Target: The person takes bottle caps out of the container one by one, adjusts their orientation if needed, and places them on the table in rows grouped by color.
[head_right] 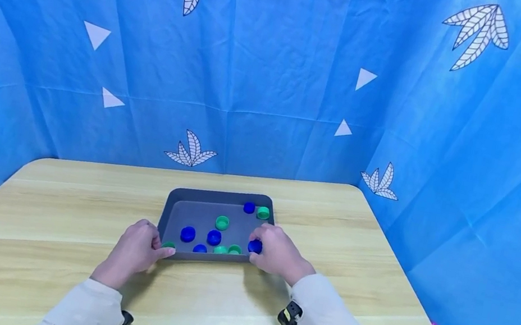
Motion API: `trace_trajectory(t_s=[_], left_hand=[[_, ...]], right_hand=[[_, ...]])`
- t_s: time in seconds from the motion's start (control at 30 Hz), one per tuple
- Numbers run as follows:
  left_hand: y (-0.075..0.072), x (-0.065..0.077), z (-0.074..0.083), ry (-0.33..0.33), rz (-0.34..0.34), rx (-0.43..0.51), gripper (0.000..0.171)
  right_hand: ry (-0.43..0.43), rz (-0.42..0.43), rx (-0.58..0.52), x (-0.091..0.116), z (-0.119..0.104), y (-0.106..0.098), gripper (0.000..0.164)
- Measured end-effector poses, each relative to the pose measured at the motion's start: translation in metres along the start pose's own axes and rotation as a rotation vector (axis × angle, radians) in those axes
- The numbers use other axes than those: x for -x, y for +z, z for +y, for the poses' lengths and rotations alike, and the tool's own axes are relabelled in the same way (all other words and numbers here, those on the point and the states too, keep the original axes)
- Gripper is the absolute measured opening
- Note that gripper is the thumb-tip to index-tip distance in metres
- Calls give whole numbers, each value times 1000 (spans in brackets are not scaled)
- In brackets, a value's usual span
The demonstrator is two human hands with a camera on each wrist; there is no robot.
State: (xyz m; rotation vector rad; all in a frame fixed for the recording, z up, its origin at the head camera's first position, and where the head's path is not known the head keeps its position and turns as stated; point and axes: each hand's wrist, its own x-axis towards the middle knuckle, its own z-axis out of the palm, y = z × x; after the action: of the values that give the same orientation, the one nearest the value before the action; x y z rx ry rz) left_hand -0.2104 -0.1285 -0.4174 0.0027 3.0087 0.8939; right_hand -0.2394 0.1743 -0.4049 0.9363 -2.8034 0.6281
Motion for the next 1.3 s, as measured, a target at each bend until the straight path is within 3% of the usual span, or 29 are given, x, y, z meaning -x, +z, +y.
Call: trace_trajectory(t_s=[0.47,1.13,1.3], left_hand=[[-2,-1,0,-25,-11,15,37],[-2,-5,1,-3,-14,-23,36],[0,-4,0,0,-20,-32,36]], right_hand=[[85,-66,-45,10,0,1,27],[47,-113,-38,23,0,6,18],[74,-146,-43,26,-1,10,17]])
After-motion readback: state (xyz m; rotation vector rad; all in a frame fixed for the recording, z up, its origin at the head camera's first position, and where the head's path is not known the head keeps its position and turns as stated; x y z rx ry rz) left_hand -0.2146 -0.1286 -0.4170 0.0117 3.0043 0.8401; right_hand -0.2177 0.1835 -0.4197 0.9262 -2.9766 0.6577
